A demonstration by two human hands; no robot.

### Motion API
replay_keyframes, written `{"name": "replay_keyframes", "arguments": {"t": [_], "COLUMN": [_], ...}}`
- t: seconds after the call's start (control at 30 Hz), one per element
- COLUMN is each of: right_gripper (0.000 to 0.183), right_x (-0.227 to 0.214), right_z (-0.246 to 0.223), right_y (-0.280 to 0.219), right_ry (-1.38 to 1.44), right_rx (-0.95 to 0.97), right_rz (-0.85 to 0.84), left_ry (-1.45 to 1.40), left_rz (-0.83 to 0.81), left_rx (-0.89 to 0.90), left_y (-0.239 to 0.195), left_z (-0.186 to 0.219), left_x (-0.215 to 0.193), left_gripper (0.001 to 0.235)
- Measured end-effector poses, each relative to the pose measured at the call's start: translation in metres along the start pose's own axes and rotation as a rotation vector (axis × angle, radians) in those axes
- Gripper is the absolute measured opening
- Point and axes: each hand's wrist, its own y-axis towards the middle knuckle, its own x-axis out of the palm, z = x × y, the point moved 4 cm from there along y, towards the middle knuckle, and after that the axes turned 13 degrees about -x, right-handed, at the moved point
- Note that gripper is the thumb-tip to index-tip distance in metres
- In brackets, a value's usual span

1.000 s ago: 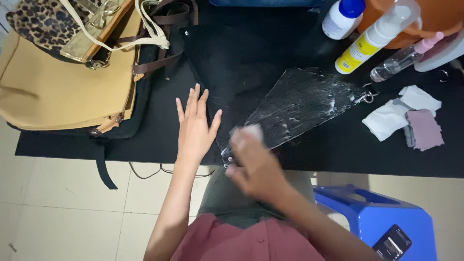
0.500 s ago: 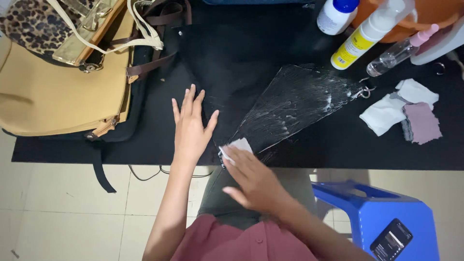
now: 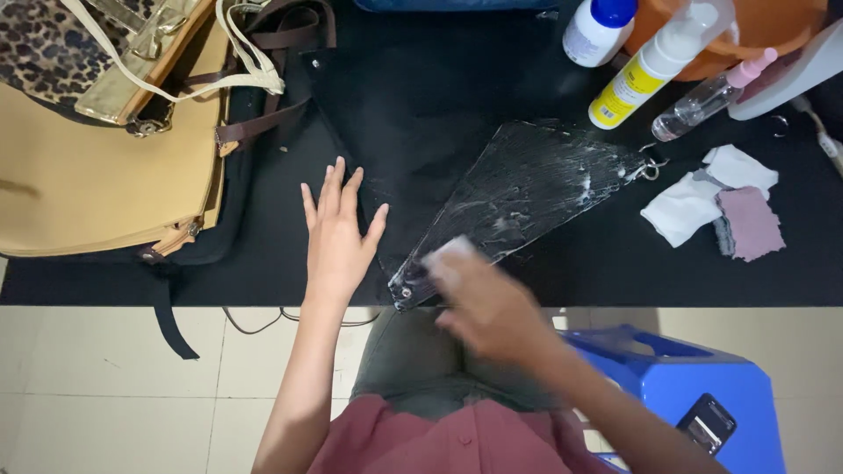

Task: The person is applying a liquid from a bottle and using a white cloth to polish or clean a black leather sheet on a workbench.

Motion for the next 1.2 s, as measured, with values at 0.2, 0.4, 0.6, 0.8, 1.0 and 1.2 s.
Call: {"name": "replay_keyframes", "arguments": {"t": [0.2,0.4,0.6,0.8,1.0,1.2], "right_gripper": [0.059,0.056,0.056,0.057,0.059,0.063], "right_x": [-0.013,-0.003,-0.030,-0.014,-0.034,-0.020], "right_z": [0.051,-0.013,0.062,-0.007,0.056,0.003], "right_y": [0.011,0.016,-0.003,0.021,0.004,0.028], "right_ry": [-0.208,0.243,-0.111,0.270,-0.077,0.281], "right_rx": [0.154,-0.048,0.250,0.001,0.152,0.129], "right_rz": [0.073,0.013,0.036,0.010,0.049,-0.011], "left_ry": [0.005,0.031,0.045,0.052,0.050,0.064], "left_rz": [0.032,0.022,-0.004,0.026,0.038,0.020], "left_rx": [0.004,0.028,0.023,0.031,0.040,0.018], "left_y": [-0.003,-0.001,0.002,0.002,0.005,0.004], "left_z": [0.005,-0.001,0.005,-0.001,0.005,0.001], "left_x": [-0.002,0.001,-0.001,0.003,-0.002,0.002], "left_gripper": [0.054,0.054,0.054,0.054,0.055,0.054]}}
